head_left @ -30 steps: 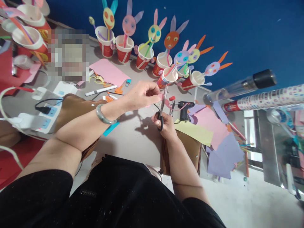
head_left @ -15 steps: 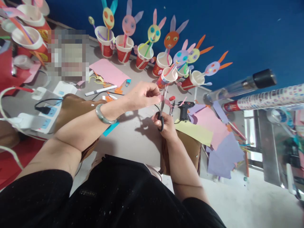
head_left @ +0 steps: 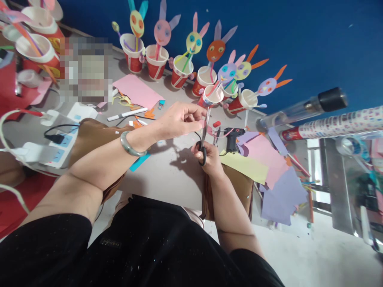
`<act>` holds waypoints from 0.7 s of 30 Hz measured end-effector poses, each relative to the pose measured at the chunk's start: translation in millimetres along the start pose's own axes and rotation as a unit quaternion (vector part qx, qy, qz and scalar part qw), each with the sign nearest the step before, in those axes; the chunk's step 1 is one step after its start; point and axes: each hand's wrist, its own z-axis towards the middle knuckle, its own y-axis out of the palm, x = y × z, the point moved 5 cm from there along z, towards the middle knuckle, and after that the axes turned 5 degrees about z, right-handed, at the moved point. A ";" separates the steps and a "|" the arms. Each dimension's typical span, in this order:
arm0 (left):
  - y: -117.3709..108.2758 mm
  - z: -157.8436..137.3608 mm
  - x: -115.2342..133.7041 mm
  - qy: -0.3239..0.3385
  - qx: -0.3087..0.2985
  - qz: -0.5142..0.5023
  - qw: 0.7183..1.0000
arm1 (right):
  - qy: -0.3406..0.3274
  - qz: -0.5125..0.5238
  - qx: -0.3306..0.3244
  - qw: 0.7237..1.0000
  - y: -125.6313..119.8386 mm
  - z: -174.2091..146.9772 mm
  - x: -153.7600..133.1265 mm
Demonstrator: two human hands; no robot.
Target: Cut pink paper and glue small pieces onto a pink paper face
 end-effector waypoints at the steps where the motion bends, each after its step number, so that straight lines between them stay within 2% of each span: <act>1: 0.5 -0.4 0.5 -0.004 -0.008 -0.006 1.000 | 0.000 0.001 -0.001 1.000 0.0 -0.3 0.1; 12: 2.6 0.5 -0.8 -0.014 -0.009 -0.014 1.000 | 0.003 0.007 0.004 1.000 -0.4 -0.1 1.7; 21: 3.3 2.6 -4.1 -0.003 -0.016 0.020 1.000 | -0.043 0.012 0.023 0.999 -2.8 -1.5 -0.1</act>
